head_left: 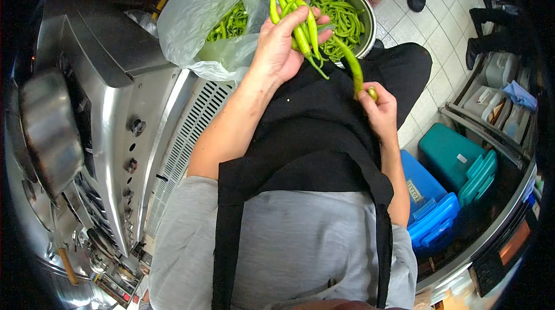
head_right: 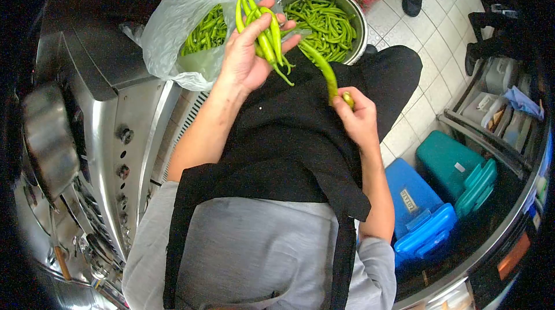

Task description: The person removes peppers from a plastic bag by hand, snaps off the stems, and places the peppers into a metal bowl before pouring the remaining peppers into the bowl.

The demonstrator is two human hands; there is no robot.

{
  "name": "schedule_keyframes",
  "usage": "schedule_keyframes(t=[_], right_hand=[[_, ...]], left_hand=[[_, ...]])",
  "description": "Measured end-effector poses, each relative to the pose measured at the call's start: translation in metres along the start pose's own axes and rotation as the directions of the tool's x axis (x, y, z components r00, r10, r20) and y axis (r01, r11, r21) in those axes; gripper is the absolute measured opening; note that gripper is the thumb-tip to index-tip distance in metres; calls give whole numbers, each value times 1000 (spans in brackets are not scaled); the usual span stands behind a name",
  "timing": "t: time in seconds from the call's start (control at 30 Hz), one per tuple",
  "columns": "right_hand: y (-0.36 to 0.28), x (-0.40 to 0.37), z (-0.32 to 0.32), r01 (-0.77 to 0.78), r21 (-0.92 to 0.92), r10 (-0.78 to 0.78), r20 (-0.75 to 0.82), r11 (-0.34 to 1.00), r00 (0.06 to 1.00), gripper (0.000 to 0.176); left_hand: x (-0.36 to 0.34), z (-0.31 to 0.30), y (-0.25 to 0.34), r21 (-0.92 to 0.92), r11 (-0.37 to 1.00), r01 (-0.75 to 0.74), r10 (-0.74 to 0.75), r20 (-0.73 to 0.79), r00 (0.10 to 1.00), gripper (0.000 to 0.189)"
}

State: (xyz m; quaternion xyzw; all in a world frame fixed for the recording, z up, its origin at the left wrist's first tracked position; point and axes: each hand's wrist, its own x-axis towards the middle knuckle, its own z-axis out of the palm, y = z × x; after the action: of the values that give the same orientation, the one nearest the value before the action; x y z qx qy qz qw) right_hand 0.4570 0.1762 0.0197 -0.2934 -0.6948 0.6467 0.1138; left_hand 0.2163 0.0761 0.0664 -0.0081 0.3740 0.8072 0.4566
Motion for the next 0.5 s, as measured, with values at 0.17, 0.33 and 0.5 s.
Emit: schedule_keyframes(t=[0.17,0.33,0.5], right_hand=[[-4,-1,-13,-174,224,208,-140,959,968,15],[-17,35,-10,-125,184,156,-167,975,973,25],[-35,47,0,-90,260,104,-40,961,994,29]], left_hand=[[-27,-6,4,282,950,136,-148,21,989,36],[-40,-5,-1,407,897,172,-199,23,980,28],[-49,-4,-3,366,895,255,-269,-12,963,32]])
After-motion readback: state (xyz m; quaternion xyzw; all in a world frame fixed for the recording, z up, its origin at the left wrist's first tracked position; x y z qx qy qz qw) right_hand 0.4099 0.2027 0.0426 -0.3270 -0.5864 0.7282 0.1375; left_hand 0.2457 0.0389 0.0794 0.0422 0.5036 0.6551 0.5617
